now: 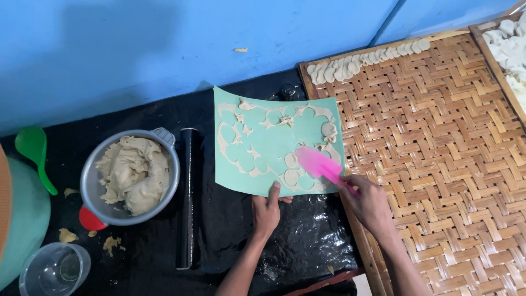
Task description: Removing cut dough circles from a template and rolling out remaining dough.
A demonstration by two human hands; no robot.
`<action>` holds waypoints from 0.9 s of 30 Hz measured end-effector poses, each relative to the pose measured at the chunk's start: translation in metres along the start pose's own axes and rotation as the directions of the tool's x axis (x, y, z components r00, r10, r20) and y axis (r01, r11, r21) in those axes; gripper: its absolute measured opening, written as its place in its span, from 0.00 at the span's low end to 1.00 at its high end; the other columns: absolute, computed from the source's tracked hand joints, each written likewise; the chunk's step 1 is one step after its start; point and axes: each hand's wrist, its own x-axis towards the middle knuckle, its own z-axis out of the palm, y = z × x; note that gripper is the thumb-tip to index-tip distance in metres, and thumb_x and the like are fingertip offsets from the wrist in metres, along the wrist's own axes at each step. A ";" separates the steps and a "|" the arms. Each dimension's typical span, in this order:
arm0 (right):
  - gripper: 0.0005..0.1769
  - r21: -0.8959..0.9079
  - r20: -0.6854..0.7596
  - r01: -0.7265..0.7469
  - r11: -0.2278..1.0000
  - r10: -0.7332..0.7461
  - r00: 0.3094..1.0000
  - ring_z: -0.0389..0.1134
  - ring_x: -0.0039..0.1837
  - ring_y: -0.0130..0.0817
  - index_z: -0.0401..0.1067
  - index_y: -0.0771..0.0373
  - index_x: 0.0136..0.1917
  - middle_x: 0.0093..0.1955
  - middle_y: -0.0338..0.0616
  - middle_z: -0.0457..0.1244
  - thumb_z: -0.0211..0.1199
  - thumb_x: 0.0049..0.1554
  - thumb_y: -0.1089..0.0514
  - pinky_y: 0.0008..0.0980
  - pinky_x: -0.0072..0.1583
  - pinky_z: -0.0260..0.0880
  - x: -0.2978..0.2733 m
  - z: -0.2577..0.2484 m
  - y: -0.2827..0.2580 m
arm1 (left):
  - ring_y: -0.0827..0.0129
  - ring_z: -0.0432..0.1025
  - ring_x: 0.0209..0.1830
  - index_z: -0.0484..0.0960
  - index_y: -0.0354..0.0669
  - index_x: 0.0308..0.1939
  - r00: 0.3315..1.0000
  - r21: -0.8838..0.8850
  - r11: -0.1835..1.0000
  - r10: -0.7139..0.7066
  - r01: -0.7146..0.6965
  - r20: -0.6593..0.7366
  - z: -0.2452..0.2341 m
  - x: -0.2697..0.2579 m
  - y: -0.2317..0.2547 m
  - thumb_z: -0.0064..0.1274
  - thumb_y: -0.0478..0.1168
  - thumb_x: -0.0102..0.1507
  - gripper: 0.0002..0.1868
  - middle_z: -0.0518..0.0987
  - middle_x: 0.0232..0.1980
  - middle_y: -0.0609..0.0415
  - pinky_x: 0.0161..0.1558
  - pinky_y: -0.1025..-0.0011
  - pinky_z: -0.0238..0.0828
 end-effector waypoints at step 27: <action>0.15 0.622 0.237 -0.399 0.674 0.323 0.916 0.57 0.33 0.20 0.79 0.62 0.57 0.35 0.33 0.64 0.66 0.59 0.53 0.25 0.34 0.55 0.004 -0.039 0.012 | 0.61 0.79 0.27 0.79 0.24 0.46 0.996 -0.296 0.951 0.092 -0.086 0.005 -0.003 0.000 -0.004 0.45 0.36 0.70 0.13 0.83 0.33 0.42 0.30 0.65 0.79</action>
